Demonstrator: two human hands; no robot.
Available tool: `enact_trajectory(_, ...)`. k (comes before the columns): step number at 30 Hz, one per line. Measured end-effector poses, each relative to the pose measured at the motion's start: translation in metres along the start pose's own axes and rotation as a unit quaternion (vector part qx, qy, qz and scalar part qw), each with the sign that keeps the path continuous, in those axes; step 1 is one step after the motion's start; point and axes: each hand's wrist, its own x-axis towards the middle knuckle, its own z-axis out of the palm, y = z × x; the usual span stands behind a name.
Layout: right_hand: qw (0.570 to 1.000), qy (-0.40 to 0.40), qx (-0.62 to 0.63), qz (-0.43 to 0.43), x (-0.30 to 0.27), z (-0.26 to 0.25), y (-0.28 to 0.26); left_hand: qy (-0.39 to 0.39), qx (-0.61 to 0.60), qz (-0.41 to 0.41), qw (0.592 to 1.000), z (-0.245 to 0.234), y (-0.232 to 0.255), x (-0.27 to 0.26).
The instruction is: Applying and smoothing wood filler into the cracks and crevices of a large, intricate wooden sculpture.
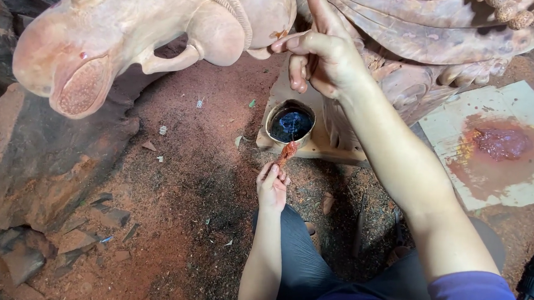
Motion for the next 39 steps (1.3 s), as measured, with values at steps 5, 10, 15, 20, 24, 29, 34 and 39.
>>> enact_trajectory(5,0.997,0.028,-0.073,0.004,0.001,0.004,-0.005,-0.011,-0.015,0.007,1.0,0.0,0.0,0.0)
enact_trajectory(10,0.987,0.019,-0.158,0.012,0.001,-0.011,-0.01,0.009,-0.018,0.001,1.0,0.003,0.001,0.002)
enact_trajectory(15,0.931,0.107,-0.349,-0.029,-0.031,0.005,0.015,0.027,-0.063,0.013,0.998,0.0,0.007,-0.001)
enact_trajectory(20,0.717,0.152,-0.677,0.072,-0.064,-0.085,0.148,0.088,-0.073,-0.017,0.993,-0.03,0.006,0.011)
enact_trajectory(24,0.529,0.032,-0.818,0.223,-0.045,-0.157,0.212,0.073,-0.076,-0.005,0.994,-0.019,0.012,0.003)
enact_trajectory(29,0.386,-0.126,-0.867,0.291,-0.032,-0.213,0.268,0.073,-0.059,-0.007,0.996,-0.013,0.011,-0.004)
enact_trajectory(34,0.372,-0.136,-0.87,0.293,-0.031,-0.18,0.25,0.067,-0.061,-0.019,0.996,-0.022,0.01,0.002)
enact_trajectory(39,0.497,-0.067,-0.84,0.205,-0.05,-0.091,0.158,0.069,-0.072,-0.027,0.995,-0.029,0.014,0.002)
